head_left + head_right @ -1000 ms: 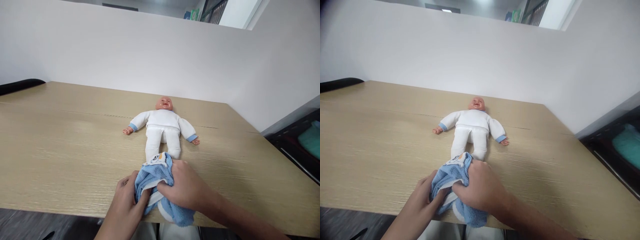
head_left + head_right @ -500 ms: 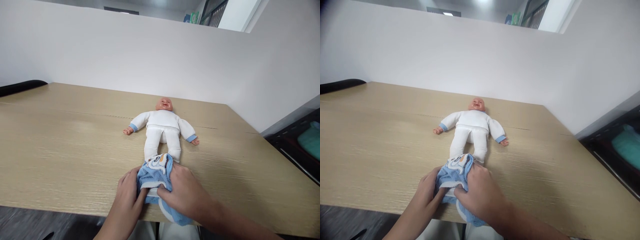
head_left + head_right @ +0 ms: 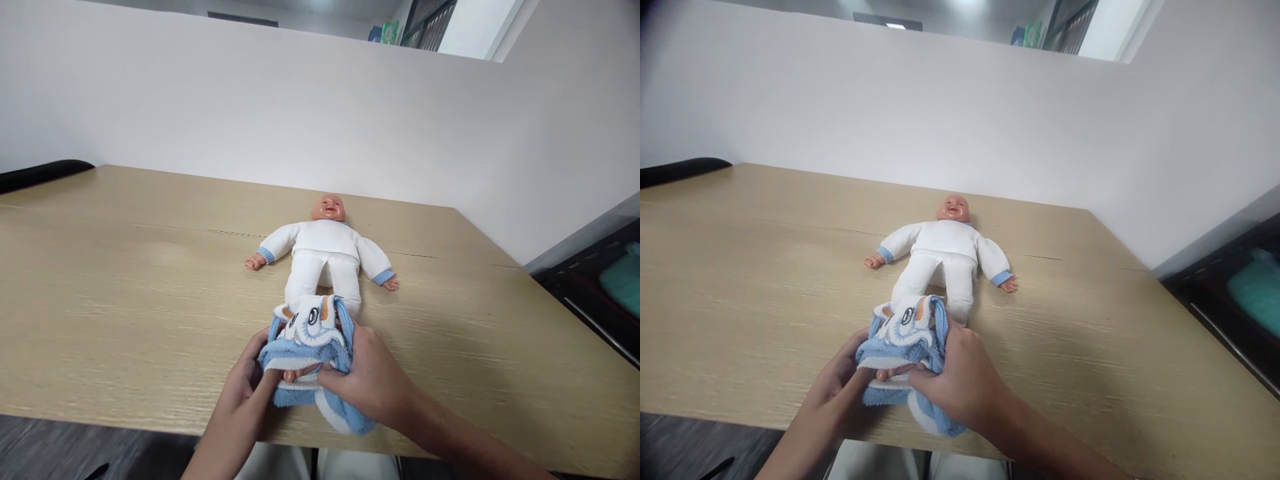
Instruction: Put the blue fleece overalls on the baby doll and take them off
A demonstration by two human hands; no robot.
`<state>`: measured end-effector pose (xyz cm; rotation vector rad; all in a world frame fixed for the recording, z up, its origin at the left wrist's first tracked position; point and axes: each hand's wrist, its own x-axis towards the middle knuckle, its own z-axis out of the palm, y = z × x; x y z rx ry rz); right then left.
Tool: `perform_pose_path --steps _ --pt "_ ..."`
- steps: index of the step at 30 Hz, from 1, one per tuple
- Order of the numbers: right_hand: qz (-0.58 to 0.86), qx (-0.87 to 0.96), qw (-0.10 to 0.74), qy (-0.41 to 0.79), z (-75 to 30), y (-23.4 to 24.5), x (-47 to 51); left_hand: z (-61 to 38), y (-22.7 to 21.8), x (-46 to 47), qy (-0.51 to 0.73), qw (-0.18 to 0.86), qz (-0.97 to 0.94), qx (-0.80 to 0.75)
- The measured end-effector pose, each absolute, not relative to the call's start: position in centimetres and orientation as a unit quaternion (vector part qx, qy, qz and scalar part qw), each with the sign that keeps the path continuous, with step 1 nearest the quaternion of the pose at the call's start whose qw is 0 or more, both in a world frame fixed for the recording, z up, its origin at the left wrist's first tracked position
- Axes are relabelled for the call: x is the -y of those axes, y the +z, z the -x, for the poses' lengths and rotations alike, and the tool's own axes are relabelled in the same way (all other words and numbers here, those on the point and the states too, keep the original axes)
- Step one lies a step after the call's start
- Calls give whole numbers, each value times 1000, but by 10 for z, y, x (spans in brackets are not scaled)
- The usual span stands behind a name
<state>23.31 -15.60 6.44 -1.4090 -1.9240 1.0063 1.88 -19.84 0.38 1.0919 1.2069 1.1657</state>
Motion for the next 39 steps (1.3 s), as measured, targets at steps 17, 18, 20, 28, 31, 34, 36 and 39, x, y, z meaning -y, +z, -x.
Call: perform_pose_path --steps 17,18,20,28,31,34,36,39 --pt "444 720 300 441 -238 68 127 -8 13 183 443 460 -580 -505" --pt "439 723 298 443 -239 68 127 -7 14 183 440 459 -585 -502" --pt "428 731 291 446 -240 67 125 -7 15 181 443 460 -588 -496" --pt "382 778 260 427 -254 62 101 -6 26 156 435 413 -648 -470" --pt "342 792 244 444 -264 66 89 0 33 142 408 395 -673 -474" --pt "339 793 243 443 -272 67 84 7 36 132 400 378 -676 -490" --pt "339 788 271 436 -275 62 85 11 38 128 391 369 -686 -490" --pt "333 732 332 493 -281 48 88 17 42 125 366 368 -711 -474"
